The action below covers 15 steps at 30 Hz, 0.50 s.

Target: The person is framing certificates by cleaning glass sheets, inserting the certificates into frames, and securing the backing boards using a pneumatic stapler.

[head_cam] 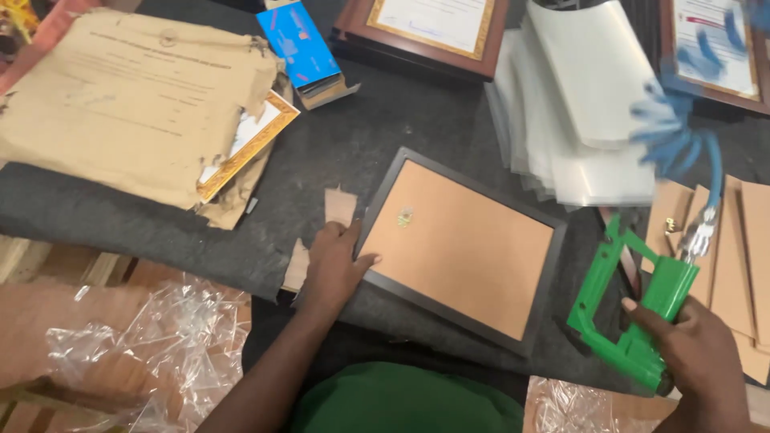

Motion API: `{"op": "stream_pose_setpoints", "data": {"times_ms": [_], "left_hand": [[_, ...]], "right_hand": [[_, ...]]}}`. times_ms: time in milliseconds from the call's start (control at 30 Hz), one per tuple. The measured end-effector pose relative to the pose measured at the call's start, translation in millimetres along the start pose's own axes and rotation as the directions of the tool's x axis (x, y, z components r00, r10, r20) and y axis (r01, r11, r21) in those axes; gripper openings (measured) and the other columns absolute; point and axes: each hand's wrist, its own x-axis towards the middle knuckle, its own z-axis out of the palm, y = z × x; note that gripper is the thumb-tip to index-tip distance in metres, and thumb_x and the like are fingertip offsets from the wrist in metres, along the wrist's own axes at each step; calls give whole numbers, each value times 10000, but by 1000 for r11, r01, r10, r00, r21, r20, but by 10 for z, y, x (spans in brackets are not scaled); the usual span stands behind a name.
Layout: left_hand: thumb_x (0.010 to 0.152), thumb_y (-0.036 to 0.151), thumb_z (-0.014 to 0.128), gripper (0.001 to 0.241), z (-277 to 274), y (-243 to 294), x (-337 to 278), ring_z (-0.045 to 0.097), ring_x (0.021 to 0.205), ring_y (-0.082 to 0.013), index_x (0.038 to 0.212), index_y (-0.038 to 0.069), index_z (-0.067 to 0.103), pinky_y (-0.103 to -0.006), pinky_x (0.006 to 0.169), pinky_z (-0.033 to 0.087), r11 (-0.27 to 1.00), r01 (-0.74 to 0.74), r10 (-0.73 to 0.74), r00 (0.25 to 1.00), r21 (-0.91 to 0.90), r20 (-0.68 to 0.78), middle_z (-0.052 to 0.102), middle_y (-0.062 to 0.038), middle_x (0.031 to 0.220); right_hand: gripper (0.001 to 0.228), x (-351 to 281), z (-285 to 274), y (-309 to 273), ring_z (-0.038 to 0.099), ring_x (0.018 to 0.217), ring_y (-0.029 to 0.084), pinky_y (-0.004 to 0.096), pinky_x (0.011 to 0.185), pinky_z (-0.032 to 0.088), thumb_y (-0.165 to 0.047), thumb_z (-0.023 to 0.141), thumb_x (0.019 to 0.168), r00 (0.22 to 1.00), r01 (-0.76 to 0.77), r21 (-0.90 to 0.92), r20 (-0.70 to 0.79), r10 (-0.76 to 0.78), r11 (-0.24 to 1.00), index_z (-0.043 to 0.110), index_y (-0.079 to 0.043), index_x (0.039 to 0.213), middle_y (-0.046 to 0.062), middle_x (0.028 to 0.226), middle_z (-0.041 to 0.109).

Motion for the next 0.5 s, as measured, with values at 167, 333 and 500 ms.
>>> {"op": "stream_pose_setpoints", "data": {"times_ms": [167, 333, 500], "left_hand": [[759, 335, 848, 721, 35, 94, 232, 572, 1083, -370, 1388, 68, 619, -470, 922, 477, 998, 62, -63, 995, 11, 73, 605, -191, 1126], [763, 339, 855, 708, 40, 64, 240, 578, 1087, -372, 1378, 67, 634, -477, 914, 490, 1000, 21, -21, 999, 11, 49, 609, -177, 1127], [753, 268, 862, 651, 94, -2, 196, 585, 1036, -365, 1331, 44, 661, -483, 871, 493, 999, 3, -3, 1000, -46, -6, 603, -171, 1067]], "right_hand": [[454, -350, 390, -779, 748, 785, 264, 431, 663, 571, -445, 716, 884, 894, 421, 174, 83, -439, 890, 748, -70, 1138, 118, 927, 791], [412, -465, 1254, -1432, 784, 978, 228, 375, 853, 607, -293, 752, 874, 766, 521, 373, 192, -613, 768, 683, -88, 1225, 68, 1083, 799], [409, -537, 1539, -1905, 785, 1021, 273, 412, 872, 607, -219, 731, 896, 563, 710, 398, 175, -808, 580, 608, -42, 1244, 99, 1078, 798]]}}
